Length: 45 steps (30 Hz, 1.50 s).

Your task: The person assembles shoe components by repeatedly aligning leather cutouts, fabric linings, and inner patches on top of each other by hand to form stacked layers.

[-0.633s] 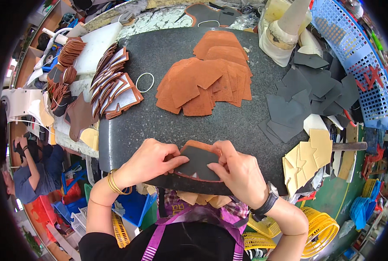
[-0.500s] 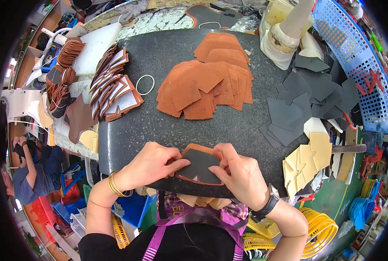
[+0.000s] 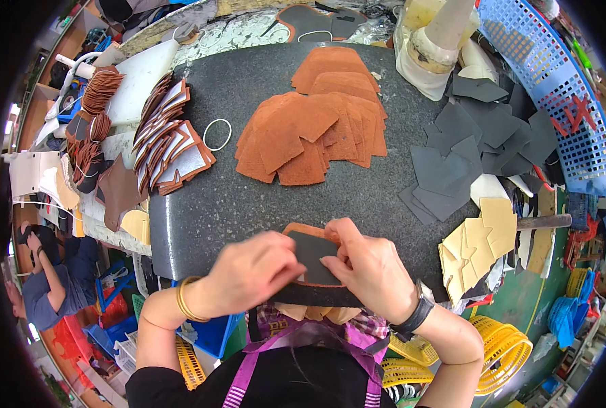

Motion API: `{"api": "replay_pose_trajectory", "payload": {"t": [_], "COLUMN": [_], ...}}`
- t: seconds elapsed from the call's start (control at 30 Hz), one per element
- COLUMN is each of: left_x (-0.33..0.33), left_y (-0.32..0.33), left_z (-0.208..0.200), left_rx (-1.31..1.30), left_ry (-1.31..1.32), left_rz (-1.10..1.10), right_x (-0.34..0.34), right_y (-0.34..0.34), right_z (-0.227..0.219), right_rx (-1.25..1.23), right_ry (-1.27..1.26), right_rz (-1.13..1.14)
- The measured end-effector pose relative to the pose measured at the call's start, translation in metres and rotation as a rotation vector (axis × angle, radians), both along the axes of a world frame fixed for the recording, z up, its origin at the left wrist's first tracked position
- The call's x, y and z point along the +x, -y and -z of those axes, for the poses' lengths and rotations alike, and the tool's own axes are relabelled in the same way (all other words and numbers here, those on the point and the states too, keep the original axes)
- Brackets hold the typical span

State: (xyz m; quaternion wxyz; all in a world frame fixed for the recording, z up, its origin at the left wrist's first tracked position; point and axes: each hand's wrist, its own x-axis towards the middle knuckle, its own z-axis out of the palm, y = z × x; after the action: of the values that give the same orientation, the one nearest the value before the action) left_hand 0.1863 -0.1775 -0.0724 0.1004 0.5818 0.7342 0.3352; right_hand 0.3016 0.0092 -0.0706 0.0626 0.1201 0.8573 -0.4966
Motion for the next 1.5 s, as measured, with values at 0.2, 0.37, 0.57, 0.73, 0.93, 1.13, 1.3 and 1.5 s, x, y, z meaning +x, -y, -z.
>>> {"api": "replay_pose_trajectory", "payload": {"t": [0.2, 0.37, 0.57, 0.73, 0.93, 1.13, 1.3, 1.5], "left_x": [0.027, 0.031, 0.04, 0.049, 0.046, 0.013, 0.016, 0.016], "left_y": [-0.012, -0.017, -0.015, -0.007, -0.006, -0.022, -0.025, -0.031], "left_z": [0.011, 0.014, 0.019, 0.015, -0.004, -0.029, -0.019, -0.01], "left_rx": [-0.027, -0.037, -0.147, -0.104, -0.049, 0.051, 0.006, 0.074], "left_ry": [0.105, 0.002, -0.218, -0.117, 0.038, -0.038, 0.007, -0.048], "left_rz": [0.008, -0.074, -0.046, -0.058, -0.059, -0.01, 0.043, 0.088], "right_x": [-0.009, 0.0, 0.016, 0.023, 0.038, 0.067, 0.11, 0.119], "right_y": [-0.019, -0.013, -0.018, -0.093, -0.123, -0.137, -0.144, -0.146], "right_z": [0.004, -0.004, -0.012, -0.016, 0.003, -0.019, -0.008, 0.018], "right_rx": [-0.567, -0.447, -0.065, 0.944, 1.214, 0.865, 0.941, 1.156], "right_ry": [0.34, 0.2, -0.063, -0.221, -0.235, -0.365, 0.113, -0.042], "right_rz": [0.157, 0.119, 0.042, 0.221, -0.119, 0.428, 0.616, 0.564]}}
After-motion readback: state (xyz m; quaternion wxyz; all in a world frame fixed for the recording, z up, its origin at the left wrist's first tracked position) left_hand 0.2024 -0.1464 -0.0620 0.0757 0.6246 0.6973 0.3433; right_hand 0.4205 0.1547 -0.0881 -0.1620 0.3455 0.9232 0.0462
